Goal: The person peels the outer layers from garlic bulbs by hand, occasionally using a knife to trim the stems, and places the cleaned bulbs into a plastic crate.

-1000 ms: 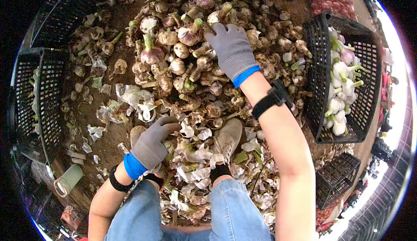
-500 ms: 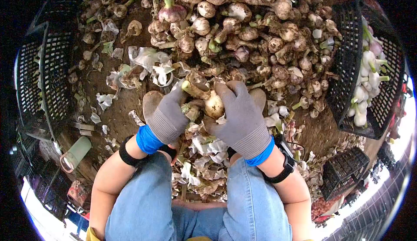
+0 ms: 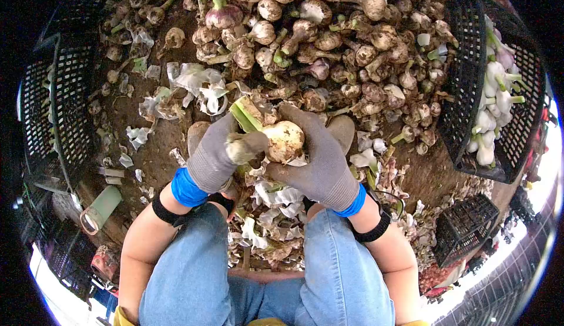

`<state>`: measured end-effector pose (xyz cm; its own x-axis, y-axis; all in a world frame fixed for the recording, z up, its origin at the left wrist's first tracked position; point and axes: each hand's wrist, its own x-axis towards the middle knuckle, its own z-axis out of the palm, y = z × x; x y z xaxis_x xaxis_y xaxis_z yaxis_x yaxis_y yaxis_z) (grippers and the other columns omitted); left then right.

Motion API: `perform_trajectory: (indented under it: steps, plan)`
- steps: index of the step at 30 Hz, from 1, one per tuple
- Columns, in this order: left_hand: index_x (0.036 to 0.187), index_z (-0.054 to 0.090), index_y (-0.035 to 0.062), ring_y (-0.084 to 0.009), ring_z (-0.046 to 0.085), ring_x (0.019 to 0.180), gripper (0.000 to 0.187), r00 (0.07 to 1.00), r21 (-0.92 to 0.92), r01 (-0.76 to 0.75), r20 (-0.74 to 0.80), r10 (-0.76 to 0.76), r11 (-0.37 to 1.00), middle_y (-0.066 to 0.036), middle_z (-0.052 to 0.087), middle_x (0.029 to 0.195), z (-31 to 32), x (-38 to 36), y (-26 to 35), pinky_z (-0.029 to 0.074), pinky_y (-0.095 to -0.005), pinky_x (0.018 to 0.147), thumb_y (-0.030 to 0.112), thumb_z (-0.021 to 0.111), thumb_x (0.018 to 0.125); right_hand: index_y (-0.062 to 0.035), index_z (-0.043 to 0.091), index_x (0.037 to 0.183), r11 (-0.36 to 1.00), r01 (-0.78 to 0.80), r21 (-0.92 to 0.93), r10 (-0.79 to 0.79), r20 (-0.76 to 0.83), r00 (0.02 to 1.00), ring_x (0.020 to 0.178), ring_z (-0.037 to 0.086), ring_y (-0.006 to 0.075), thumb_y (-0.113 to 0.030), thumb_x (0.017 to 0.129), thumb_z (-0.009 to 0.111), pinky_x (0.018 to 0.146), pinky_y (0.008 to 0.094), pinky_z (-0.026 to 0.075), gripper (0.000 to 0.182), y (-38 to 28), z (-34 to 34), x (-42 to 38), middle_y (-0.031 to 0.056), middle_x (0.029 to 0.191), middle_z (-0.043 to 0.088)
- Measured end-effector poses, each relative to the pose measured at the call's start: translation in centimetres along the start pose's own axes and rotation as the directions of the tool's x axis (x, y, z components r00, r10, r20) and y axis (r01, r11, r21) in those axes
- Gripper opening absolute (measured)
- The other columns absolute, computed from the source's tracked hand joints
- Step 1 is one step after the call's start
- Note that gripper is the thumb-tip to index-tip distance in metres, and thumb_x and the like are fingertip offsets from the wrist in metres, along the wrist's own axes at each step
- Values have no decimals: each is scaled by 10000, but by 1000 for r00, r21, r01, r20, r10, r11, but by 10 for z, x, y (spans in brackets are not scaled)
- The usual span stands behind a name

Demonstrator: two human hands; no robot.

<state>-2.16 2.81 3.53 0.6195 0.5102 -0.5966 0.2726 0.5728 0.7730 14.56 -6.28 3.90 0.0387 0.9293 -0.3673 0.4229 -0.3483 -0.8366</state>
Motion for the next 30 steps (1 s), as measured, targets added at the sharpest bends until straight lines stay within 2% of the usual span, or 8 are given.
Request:
perform_trajectory:
  steps: [4, 6, 9, 11, 14, 17, 26, 30]
  plan:
    - [1050, 615, 9, -114, 617, 822, 288, 991, 7, 118, -61, -117, 993, -84, 676, 898, -1, 1, -8, 499, -277, 727, 194, 657, 832, 7, 425, 1304, 914, -140, 381, 121, 72, 990, 1065, 554, 224, -146, 688, 756, 935, 330, 437, 716, 8, -4, 0, 137, 1187, 551]
    - [1033, 619, 16, -98, 609, 810, 262, 1000, 33, 23, -15, -22, 999, -45, 669, 925, -10, 4, -19, 493, -263, 745, 152, 675, 816, 4, 468, 1264, 401, -410, 819, 280, 317, 906, 1004, 586, 230, -218, 759, 709, 916, 336, 453, 602, 5, -3, -5, 128, 1113, 593]
    - [1017, 629, 27, -133, 603, 883, 224, 984, 307, -169, 7, 176, 936, -46, 650, 991, -17, 2, -26, 478, -280, 810, 52, 657, 795, -8, 532, 1162, 169, -366, 915, 311, 303, 901, 911, 611, 214, -411, 889, 475, 844, 335, 488, 490, 28, 7, -1, 111, 1007, 629]
    - [1038, 624, 30, -167, 596, 930, 257, 884, 598, -429, 125, 451, 677, -66, 634, 1021, -24, 10, -44, 466, -293, 841, 19, 642, 782, -11, 562, 1123, 289, -331, 898, 384, 208, 899, 874, 618, 212, -465, 933, 407, 812, 331, 495, 516, 41, 13, 3, 113, 971, 642]
    - [1037, 621, 23, -227, 572, 968, 307, 913, 482, -338, -41, 407, 808, -108, 589, 1028, -17, 13, -51, 444, -307, 859, 6, 656, 732, -8, 588, 1107, 776, -309, 549, 432, -107, 895, 857, 616, 224, -435, 937, 437, 785, 319, 482, 484, 52, 19, 10, 137, 970, 643]
    - [972, 620, 7, -281, 572, 940, 293, 946, 583, -220, -69, 317, 782, -133, 575, 990, -7, 11, -34, 460, -335, 821, 17, 643, 680, -45, 636, 1065, 975, 107, -195, -158, -269, 950, 849, 597, 288, -207, 776, 669, 754, 343, 473, 332, 18, 7, 16, 194, 957, 600]
    - [982, 627, 14, -347, 603, 894, 357, 899, 730, -230, -94, 427, 644, -161, 615, 921, -20, 11, -34, 491, -362, 783, -31, 627, 628, -69, 664, 1008, 986, -42, -160, 50, 41, 998, 892, 617, 281, -148, 769, 682, 771, 322, 485, 252, 14, 7, 17, 141, 1001, 621]
    - [1001, 637, 11, -317, 630, 824, 358, 969, 718, -202, 49, 242, 666, -159, 645, 890, -25, 21, -46, 502, -353, 759, 54, 700, 651, -25, 663, 992, 888, -131, 441, 53, 184, 982, 902, 602, 149, -118, 795, 678, 803, 278, 473, 219, -11, -9, 6, 57, 984, 642]
